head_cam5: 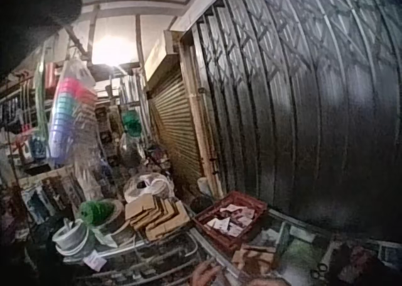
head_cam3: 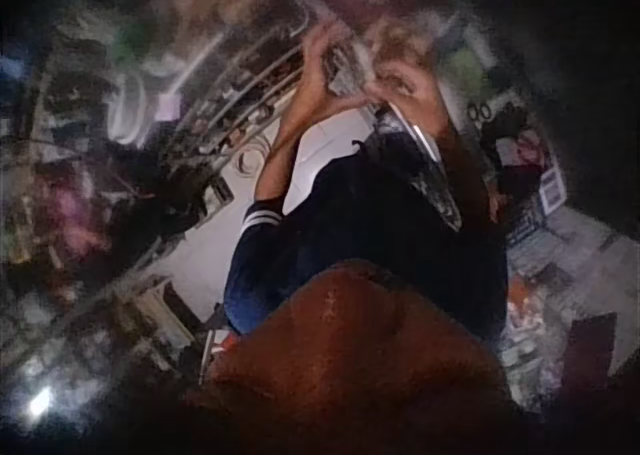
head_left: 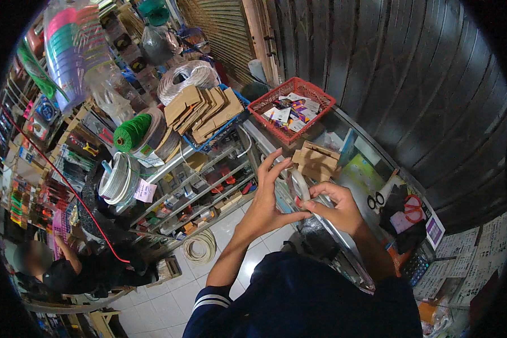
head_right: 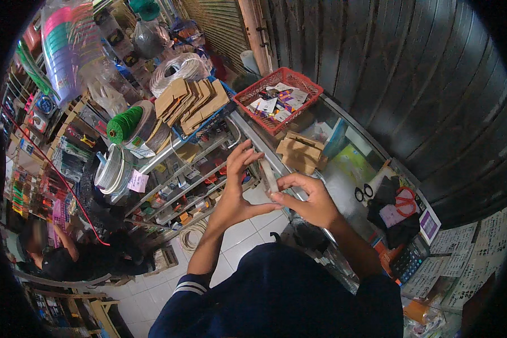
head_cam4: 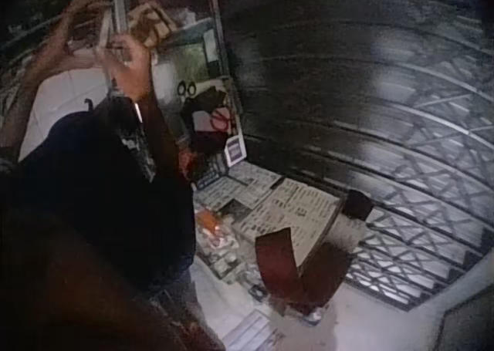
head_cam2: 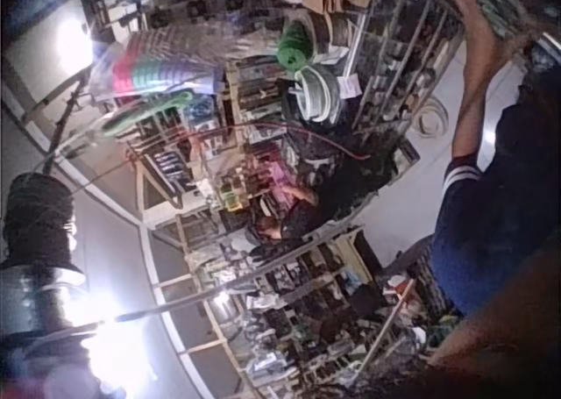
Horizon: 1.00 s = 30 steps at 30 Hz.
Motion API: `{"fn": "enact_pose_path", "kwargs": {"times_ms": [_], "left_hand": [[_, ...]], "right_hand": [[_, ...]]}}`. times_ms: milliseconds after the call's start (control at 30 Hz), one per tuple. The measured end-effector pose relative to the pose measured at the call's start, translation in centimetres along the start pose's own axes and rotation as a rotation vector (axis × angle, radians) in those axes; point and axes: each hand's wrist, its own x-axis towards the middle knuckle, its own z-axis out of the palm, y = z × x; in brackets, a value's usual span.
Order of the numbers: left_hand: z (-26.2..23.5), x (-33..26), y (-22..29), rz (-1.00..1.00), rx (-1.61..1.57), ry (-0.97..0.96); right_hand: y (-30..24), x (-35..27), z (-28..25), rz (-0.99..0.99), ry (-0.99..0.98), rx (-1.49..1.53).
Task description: The person folds a cardboard sheet into a small box, secures it with tape after cutting a piece from a roll with scissors, and then places a small packaged item inside.
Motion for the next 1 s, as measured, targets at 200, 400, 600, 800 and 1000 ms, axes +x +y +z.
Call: {"fn": "enact_pose_path", "kwargs": {"times_ms": [200,400,600,800,1000], "left_hand": [[-1.9,-0.4,-1.0,-0.338,-0.928,0.029],[-3.8,0.0,-0.4,-0.439,-1.259,0.209],[-4.3,0.9,0.1,-0.455,-1.293,0.222],[-3.2,1.1,-0.3,-0.446,-1.359,0.141],[-1.9,1.0,0.3,-0.464,-1.540,0.064]], "right_hand": [[-0.1,-2.2,-4.1,-0.069,0.109,-0.400],[5.7,-6.2,-8.9,0.158,0.187,-0.852],[12.0,-8.8,-10.5,0.253,0.120,-0.916],[12.7,-9.0,-9.8,0.279,0.062,-1.025],[6.9,-5.9,-8.4,0.139,0.266,-0.708]]}}
